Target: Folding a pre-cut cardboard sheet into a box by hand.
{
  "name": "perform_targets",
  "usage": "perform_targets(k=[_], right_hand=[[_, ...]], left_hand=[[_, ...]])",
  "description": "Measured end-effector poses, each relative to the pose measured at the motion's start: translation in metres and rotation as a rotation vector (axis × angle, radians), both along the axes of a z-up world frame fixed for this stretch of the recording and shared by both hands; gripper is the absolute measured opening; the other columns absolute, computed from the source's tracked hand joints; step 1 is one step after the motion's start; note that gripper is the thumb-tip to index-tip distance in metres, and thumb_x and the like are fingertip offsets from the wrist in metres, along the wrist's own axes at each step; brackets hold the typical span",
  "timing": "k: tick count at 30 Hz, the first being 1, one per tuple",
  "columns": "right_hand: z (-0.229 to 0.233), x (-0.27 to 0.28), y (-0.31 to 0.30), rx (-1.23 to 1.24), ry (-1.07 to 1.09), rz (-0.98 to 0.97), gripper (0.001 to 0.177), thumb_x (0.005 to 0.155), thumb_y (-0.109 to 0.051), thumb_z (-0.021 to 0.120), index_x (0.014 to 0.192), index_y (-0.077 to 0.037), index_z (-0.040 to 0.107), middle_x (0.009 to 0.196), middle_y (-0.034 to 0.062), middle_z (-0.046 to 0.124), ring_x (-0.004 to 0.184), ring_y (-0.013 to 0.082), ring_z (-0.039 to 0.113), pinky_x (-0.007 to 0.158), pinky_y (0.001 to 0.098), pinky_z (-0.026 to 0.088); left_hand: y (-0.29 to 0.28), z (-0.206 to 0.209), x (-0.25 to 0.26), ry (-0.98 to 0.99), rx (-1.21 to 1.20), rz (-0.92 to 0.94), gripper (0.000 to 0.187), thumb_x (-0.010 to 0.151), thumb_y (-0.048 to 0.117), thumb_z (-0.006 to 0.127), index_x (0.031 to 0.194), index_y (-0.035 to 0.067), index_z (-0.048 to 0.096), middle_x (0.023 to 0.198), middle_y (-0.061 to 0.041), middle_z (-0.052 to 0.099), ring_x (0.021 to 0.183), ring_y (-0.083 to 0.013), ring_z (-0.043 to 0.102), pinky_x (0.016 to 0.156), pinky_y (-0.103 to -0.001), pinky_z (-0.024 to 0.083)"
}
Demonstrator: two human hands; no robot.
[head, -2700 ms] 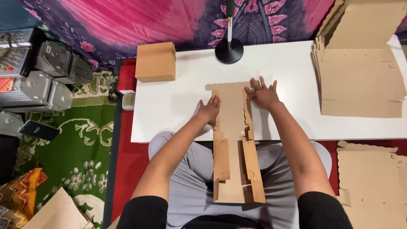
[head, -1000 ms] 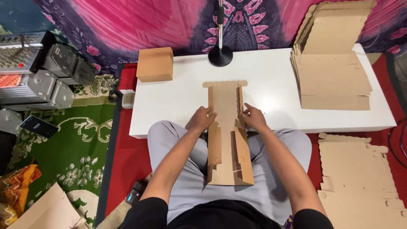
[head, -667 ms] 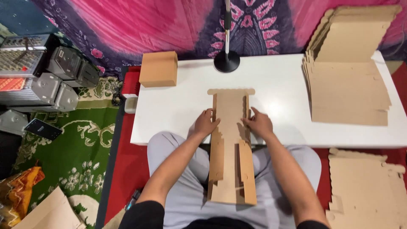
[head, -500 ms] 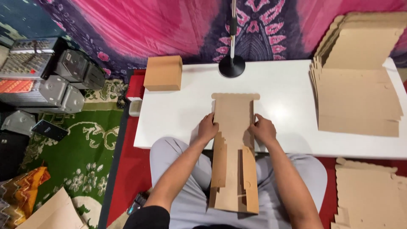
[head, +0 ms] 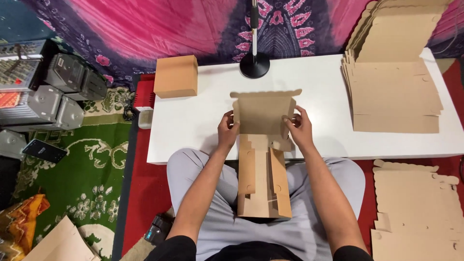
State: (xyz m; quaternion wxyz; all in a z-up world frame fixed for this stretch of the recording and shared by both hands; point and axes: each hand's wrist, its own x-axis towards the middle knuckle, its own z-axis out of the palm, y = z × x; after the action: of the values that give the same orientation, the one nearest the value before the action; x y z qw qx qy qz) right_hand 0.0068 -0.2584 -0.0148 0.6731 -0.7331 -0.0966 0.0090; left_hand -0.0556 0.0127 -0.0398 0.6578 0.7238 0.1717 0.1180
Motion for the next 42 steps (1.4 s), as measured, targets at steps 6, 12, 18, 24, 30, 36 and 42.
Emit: perform_targets(k=[6, 12, 18, 24, 30, 36, 42], right_hand=[[0.023, -0.032, -0.003, -0.027, -0.352, -0.024, 0.072, 0.1, 0.009, 0.055, 0.163, -0.012, 0.029, 0.127, 0.0205, 0.07, 0.118, 0.0303, 0.065, 0.096, 0.0428, 0.056], [0.048, -0.056, -0.007, 0.066, -0.456, -0.198, 0.041, 0.088, 0.015, 0.069, 0.124, -0.005, 0.065, 0.104, 0.0129, 0.078, 0.094, 0.026, 0.075, 0.083, 0.0381, 0.061], [0.047, -0.069, -0.015, 0.057, -0.514, -0.262, 0.024, 0.085, 0.013, 0.077, 0.095, -0.006, 0.066, 0.095, 0.0121, 0.08, 0.085, 0.026, 0.077, 0.076, 0.0359, 0.062], [0.056, -0.076, -0.011, 0.06, -0.582, -0.326, 0.02, 0.084, 0.014, 0.078, 0.091, -0.004, 0.073, 0.096, 0.0105, 0.072, 0.086, 0.0256, 0.076, 0.076, 0.0355, 0.063], [0.024, -0.06, -0.015, -0.027, -0.596, -0.382, 0.016, 0.086, 0.005, 0.084, 0.09, -0.006, 0.073, 0.074, 0.0053, 0.068, 0.07, 0.0205, 0.068, 0.065, 0.0319, 0.06], [0.031, -0.069, -0.009, -0.067, -0.641, -0.406, 0.017, 0.088, 0.004, 0.082, 0.091, -0.008, 0.07, 0.077, 0.0067, 0.069, 0.074, 0.0235, 0.069, 0.069, 0.0341, 0.058], [0.021, -0.063, -0.008, -0.048, -0.635, -0.464, 0.018, 0.088, 0.003, 0.082, 0.095, -0.007, 0.069, 0.08, 0.0087, 0.068, 0.077, 0.0237, 0.068, 0.07, 0.0351, 0.057]], left_hand=[[-0.019, 0.059, -0.045, -0.161, 0.068, -0.092, 0.049, 0.101, 0.014, 0.062, 0.149, 0.022, 0.056, 0.127, -0.013, 0.072, 0.106, -0.0201, 0.067, 0.09, -0.042, 0.059], [-0.031, 0.081, -0.069, -0.415, 0.108, -0.044, 0.045, 0.089, -0.004, 0.071, 0.132, 0.011, 0.071, 0.121, -0.01, 0.076, 0.113, -0.0226, 0.07, 0.095, -0.034, 0.057], [-0.038, 0.103, -0.09, -0.398, 0.111, 0.01, 0.023, 0.085, -0.001, 0.081, 0.099, 0.01, 0.066, 0.105, -0.006, 0.08, 0.094, -0.0163, 0.076, 0.084, -0.033, 0.061], [-0.03, 0.1, -0.085, -0.637, 0.52, 0.035, 0.027, 0.075, 0.001, 0.089, 0.078, 0.015, 0.066, 0.091, 0.0, 0.081, 0.081, -0.0175, 0.077, 0.074, -0.028, 0.06], [-0.033, 0.096, -0.083, -0.632, 0.736, 0.094, 0.026, 0.078, 0.002, 0.084, 0.084, 0.018, 0.064, 0.089, 0.004, 0.079, 0.079, -0.0184, 0.075, 0.074, -0.033, 0.061], [-0.054, 0.099, -0.092, -0.444, 0.335, 0.03, 0.024, 0.084, -0.008, 0.062, 0.085, 0.011, 0.049, 0.096, -0.01, 0.079, 0.093, -0.0299, 0.076, 0.085, -0.043, 0.058], [-0.072, 0.116, -0.096, -0.328, 0.125, 0.071, 0.021, 0.089, -0.004, 0.061, 0.087, 0.012, 0.047, 0.103, -0.012, 0.079, 0.1, -0.0266, 0.075, 0.09, -0.04, 0.056]])
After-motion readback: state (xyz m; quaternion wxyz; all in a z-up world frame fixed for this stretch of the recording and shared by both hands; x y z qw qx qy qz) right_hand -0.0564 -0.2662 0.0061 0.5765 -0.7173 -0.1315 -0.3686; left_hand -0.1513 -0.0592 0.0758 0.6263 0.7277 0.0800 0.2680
